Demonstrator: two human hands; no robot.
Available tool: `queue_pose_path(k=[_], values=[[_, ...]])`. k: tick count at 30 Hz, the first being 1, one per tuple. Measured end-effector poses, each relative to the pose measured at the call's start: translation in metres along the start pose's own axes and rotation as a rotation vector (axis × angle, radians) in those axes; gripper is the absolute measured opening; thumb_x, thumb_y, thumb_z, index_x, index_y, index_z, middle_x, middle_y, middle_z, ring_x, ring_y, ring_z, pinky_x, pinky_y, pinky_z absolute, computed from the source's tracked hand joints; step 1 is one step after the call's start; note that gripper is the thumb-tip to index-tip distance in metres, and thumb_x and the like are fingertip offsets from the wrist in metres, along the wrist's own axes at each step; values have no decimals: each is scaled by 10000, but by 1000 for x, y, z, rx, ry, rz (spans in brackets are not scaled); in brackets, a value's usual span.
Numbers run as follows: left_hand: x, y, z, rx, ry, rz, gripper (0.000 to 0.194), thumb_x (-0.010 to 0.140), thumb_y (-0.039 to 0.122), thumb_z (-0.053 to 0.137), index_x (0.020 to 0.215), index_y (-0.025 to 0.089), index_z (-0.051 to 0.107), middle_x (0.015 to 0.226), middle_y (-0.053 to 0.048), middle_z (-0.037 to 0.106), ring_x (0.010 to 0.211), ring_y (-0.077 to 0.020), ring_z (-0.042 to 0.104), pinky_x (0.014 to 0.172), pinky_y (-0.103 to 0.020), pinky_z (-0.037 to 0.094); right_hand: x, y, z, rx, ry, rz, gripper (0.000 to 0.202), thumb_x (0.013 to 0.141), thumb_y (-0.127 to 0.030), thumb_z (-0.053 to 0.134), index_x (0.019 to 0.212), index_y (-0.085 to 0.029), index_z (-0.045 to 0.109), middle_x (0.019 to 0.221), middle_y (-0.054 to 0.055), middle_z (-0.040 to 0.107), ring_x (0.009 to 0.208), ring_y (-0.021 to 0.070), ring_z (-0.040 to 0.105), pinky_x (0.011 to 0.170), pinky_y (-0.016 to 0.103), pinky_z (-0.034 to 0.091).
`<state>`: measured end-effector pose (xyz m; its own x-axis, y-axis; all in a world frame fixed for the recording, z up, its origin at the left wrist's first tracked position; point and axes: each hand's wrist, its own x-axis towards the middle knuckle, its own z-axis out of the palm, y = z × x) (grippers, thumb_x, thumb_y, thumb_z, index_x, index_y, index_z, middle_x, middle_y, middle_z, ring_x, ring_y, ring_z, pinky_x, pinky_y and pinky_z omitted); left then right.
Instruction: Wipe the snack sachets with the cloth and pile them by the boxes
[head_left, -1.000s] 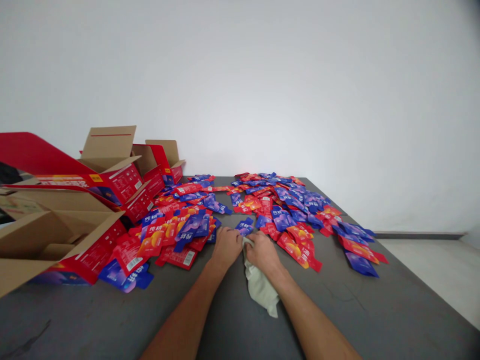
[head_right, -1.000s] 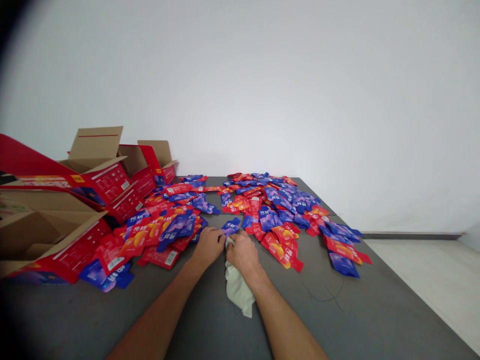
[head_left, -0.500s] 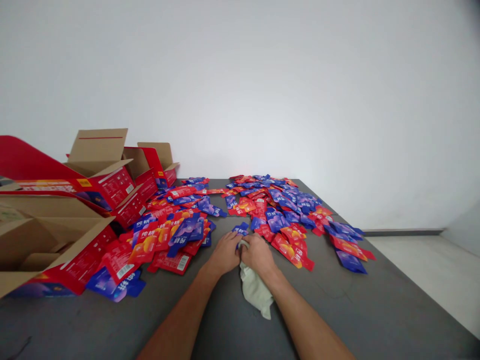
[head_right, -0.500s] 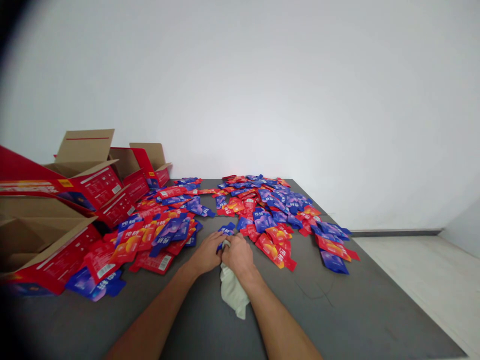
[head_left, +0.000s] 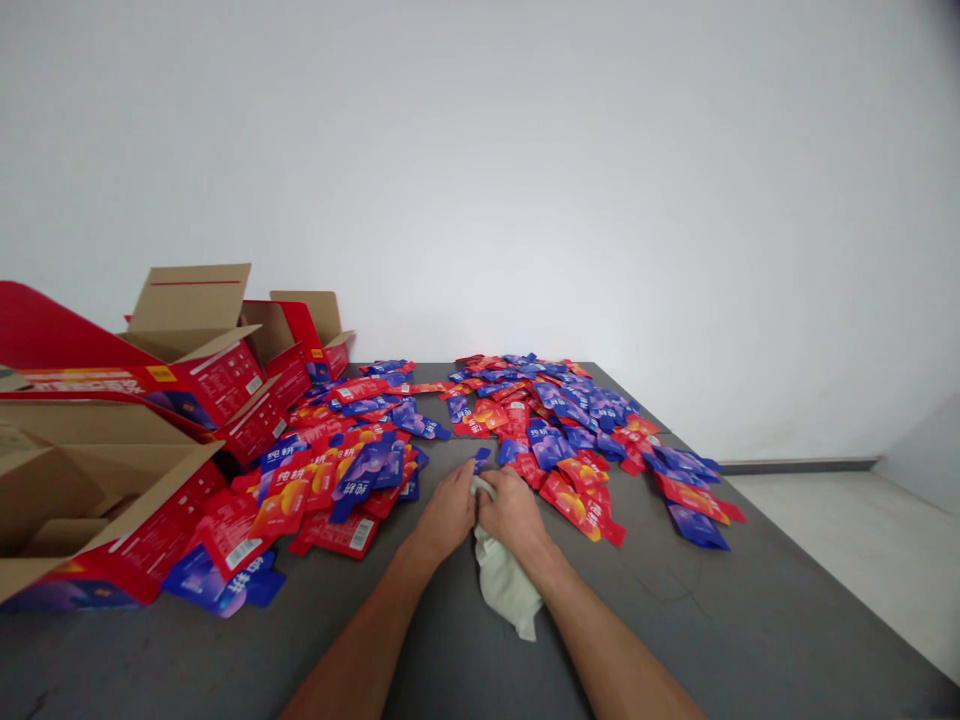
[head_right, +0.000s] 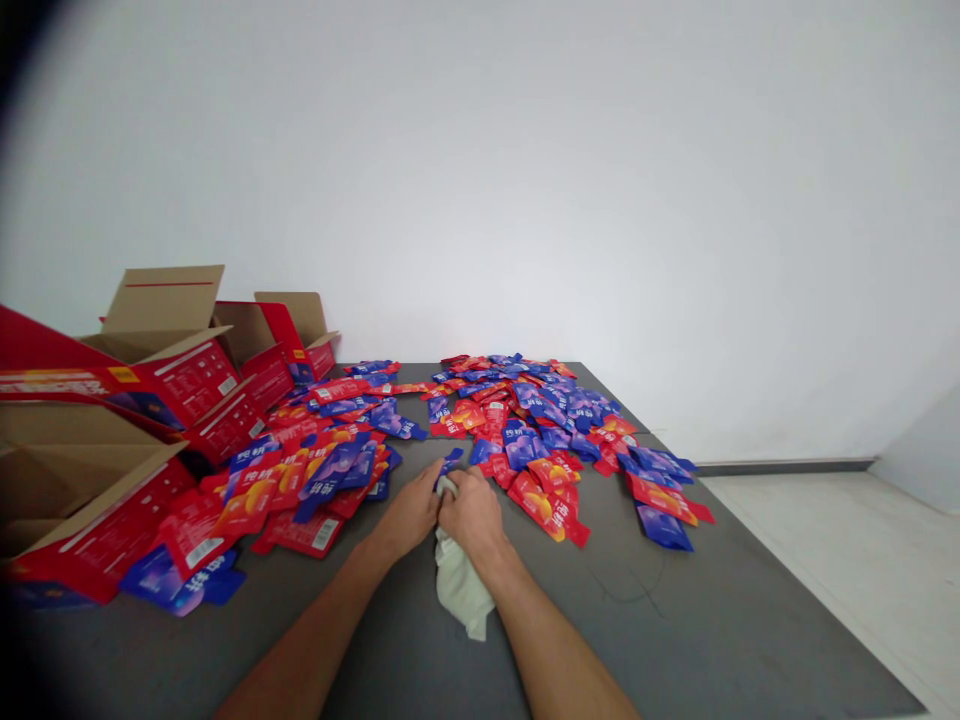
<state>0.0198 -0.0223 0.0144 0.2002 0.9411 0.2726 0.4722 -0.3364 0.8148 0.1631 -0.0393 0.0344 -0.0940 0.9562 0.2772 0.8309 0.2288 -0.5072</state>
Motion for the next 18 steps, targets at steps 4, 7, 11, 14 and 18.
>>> queue_pose_path(k=[4,7,11,14,18], values=[[6,0,-10,-35,127,-40,515,758,59,464,1230,177,630,1256,-133,663,1203,-269,588,1090,-417,386,1,-1,0,56,13,-73,152,860,-198,570,913,-218,711,917,57,648,936,184,622,861,250,448],[8,-3,-15,-176,250,-91,486,699,18,472,1117,165,673,1186,-123,693,1170,-272,602,1088,-429,389,0,-4,0,111,15,-141,166,869,-194,572,948,-222,716,926,51,637,921,178,609,863,252,449],[9,-1,-13,-601,266,-179,568,625,8,469,1143,157,646,1178,-123,690,1117,-248,633,1002,-399,465,-2,-8,-1,206,60,-244,216,873,-157,565,1012,-231,714,976,55,636,957,182,595,892,265,458],[8,3,-12,-913,188,-268,653,560,15,504,1186,156,623,1150,-127,697,994,-238,670,845,-342,518,-2,-10,0,258,89,-284,226,871,-138,555,999,-230,717,957,49,635,935,180,597,890,275,470],[6,6,-14,-1037,49,-237,693,462,-15,490,1111,135,677,1108,-106,706,930,-210,658,742,-254,484,0,-8,1,300,137,-282,255,875,-147,543,1038,-230,720,970,50,634,923,178,602,891,286,482]])
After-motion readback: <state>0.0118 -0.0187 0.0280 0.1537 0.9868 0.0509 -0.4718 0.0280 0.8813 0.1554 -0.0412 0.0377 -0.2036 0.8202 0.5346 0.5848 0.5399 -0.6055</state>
